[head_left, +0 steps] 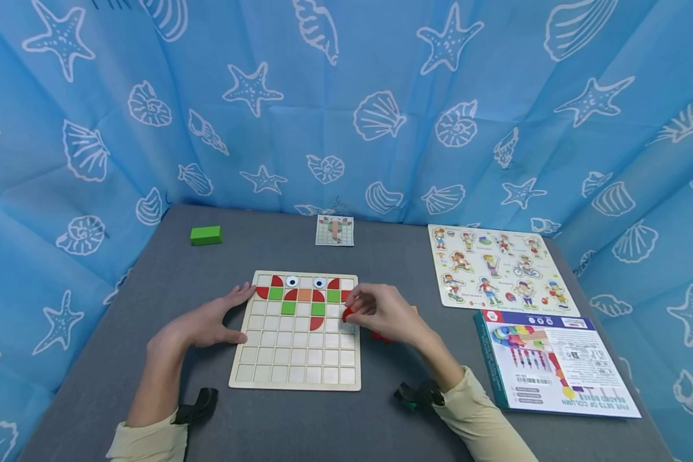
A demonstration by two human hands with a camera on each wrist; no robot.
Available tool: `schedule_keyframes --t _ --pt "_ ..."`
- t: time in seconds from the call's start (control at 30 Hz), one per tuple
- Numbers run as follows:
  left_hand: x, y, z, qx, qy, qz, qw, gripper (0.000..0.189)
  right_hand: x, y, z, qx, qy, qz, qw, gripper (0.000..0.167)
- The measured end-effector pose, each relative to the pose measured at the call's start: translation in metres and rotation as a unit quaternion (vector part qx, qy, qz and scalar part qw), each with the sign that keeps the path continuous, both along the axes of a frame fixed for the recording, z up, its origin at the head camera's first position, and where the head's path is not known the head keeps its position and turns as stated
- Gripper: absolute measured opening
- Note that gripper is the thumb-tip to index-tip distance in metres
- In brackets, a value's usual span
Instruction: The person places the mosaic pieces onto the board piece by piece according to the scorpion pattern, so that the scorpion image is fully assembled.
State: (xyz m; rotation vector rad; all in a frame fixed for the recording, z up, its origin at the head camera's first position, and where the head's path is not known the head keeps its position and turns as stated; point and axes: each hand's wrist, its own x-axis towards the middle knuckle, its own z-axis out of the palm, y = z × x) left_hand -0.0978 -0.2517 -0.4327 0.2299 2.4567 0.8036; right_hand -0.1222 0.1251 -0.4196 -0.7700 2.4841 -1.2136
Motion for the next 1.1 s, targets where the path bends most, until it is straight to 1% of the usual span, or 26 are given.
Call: schedule_keyframes --t 0.1,0.2,0.37,0.5,0.67,0.83,0.97,1.1 --pt "0.0 0.001 0.001 -0.002 0.001 -0.001 1.0 0.107 -0.003 -0.019 -0.004 -0.006 -0.01 0.016 0.9998 0.015" --pt "0.0 0.001 0.001 -0.003 0.002 0.0 1.0 0.107 -0.004 -0.037 -0.009 -0.013 -0.015 0.043 0.9989 0.012" --pt "0.0 0.001 0.001 -0.004 0.001 0.0 1.0 0.106 -0.007 -0.066 -0.014 -0.029 -0.011 0.091 0.9954 0.01" --pt "0.0 0.0 -0.001 -0.005 -0.003 -0.001 1.0 0.105 -0.01 -0.086 -0.017 -0.023 0.002 0.112 0.9934 0.01" --pt "0.0 0.0 -0.002 -0.006 -0.002 0.0 1.0 0.105 -0.013 -0.106 -0.019 0.012 0.039 0.125 0.9913 0.009" --pt "0.0 0.0 -0.002 0.002 -0.004 0.003 1.0 0.105 -0.015 -0.116 -0.02 0.06 0.07 0.121 0.9884 0.009" --pt "0.0 0.001 -0.001 0.003 -0.006 0.005 1.0 0.105 -0.014 -0.118 -0.02 0.09 0.085 0.116 0.9854 0.008" --pt "0.0 0.001 0.0 0.003 -0.005 0.006 1.0 0.105 -0.012 -0.12 -0.02 0.099 0.089 0.112 0.9848 0.011"
